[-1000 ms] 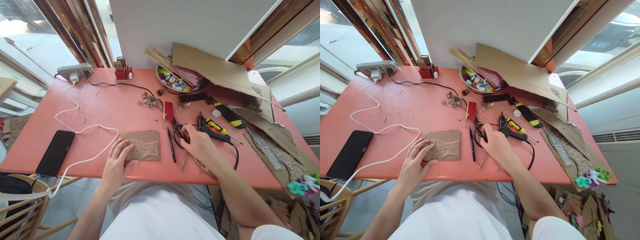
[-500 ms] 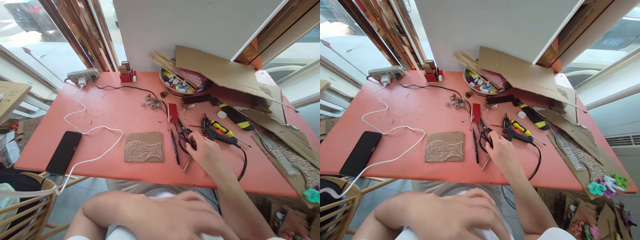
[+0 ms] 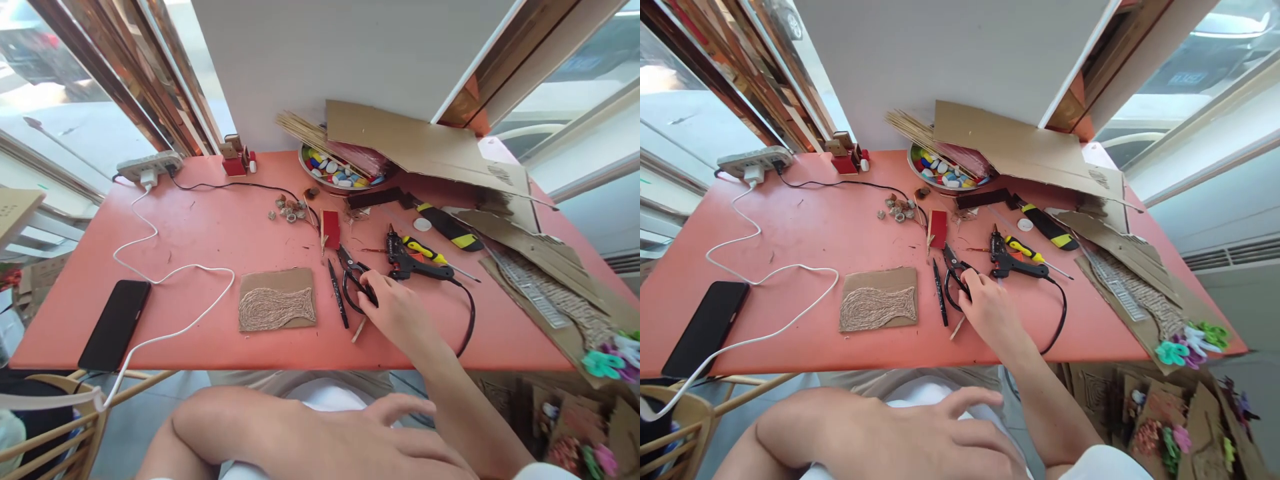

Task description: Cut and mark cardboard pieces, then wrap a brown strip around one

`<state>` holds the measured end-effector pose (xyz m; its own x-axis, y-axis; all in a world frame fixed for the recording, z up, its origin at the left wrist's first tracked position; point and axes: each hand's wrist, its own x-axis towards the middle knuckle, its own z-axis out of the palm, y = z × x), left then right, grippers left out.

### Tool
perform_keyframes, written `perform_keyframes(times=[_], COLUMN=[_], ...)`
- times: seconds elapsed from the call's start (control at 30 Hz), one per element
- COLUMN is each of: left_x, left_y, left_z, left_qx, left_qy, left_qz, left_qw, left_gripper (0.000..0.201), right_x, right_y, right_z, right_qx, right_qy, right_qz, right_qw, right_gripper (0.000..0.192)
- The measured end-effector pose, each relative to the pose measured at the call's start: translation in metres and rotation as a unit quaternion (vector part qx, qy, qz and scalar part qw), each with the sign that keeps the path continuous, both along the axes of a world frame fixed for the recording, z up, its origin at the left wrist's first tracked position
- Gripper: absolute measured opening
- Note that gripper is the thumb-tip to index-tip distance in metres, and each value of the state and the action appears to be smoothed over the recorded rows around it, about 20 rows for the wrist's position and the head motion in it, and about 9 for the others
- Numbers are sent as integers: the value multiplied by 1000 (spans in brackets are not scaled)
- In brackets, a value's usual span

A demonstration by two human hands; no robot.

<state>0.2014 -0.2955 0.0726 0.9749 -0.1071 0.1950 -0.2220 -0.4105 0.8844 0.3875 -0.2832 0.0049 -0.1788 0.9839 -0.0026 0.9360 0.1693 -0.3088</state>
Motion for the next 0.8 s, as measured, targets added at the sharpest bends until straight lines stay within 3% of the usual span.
perform_keyframes(times=[0.17, 0.3, 0.37, 0.43, 0.5, 0.6, 0.73, 0.8], left_x=[-1, 8, 9, 7, 1, -9, -12, -6], left_y=[-44, -54, -47, -35, -24, -16, -21, -26], left_z=[-7, -20, -18, -11, -5, -1, -4, -4], left_qx=[107, 198, 189, 148, 108, 63, 26, 18], left_qy=[37, 6, -43, -76, -48, -8, 11, 8], left_qz=[121, 153, 119, 45, -15, -22, -4, 34], left_qw=[986, 968, 974, 985, 993, 998, 1000, 999], left_gripper=[54, 42, 40, 43, 40, 30, 49, 49], right_x=[-8, -12, -13, -15, -15, -13, -7, -3], right_y=[1, -1, -2, -3, -3, -3, -2, -2], right_z=[11, 16, 16, 16, 16, 15, 10, 8], right_qx=[-42, -50, -55, -60, -64, -65, -35, -14], right_qy=[-19, -19, -20, -20, -20, -24, -18, -9], right_qz=[-24, -34, -35, -36, -35, -23, -4, -6], right_qw=[999, 998, 998, 997, 997, 997, 999, 1000], right_gripper=[26, 27, 28, 29, 30, 30, 27, 23])
